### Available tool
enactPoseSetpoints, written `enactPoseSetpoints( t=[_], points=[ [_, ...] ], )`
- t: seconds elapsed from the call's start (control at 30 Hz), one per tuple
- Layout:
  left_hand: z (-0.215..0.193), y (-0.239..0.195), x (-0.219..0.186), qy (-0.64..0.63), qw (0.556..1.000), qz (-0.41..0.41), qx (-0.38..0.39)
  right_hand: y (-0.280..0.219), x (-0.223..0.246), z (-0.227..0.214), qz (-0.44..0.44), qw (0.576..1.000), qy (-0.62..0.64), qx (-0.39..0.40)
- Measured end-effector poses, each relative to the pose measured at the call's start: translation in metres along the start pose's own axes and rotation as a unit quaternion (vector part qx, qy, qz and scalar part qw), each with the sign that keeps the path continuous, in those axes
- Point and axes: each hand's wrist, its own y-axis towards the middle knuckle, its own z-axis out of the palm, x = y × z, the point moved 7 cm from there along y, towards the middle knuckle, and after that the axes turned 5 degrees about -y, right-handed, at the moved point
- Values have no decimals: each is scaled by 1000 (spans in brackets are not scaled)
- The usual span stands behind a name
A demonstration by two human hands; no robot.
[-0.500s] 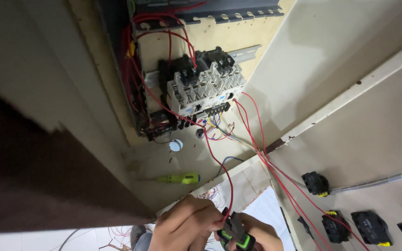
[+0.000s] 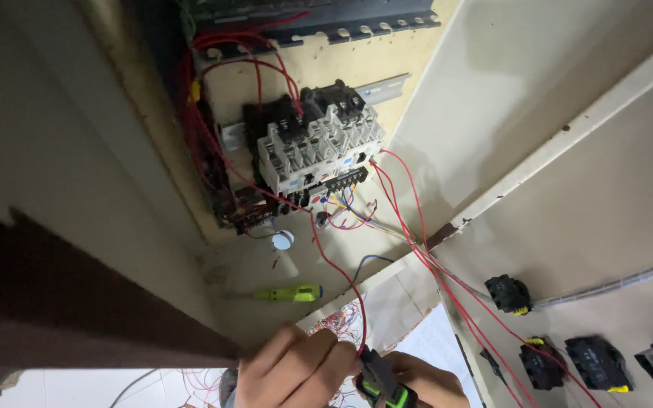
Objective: Stripping the insulation from the ends of multiple electrical wires using a wire stripper tool inside a control panel.
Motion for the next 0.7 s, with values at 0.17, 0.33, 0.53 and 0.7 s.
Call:
enactPoseSetpoints(
  t=[0.17, 0.33, 0.53, 0.7],
  points=[
    [8, 7, -10, 127, 992, 12, -5, 2, -5, -4, -33, 996, 68, 49],
    [16, 10, -20, 144, 989, 22, -14, 9, -7, 7, 80, 996, -23, -14],
    [23, 2, -18, 141, 989, 33, -30, -1, -54, -2, 231, 970, -50, 59],
    [28, 2, -19, 174, 984, 32, -36, -2, -33, -14, 69, 996, -19, -50]
  ],
)
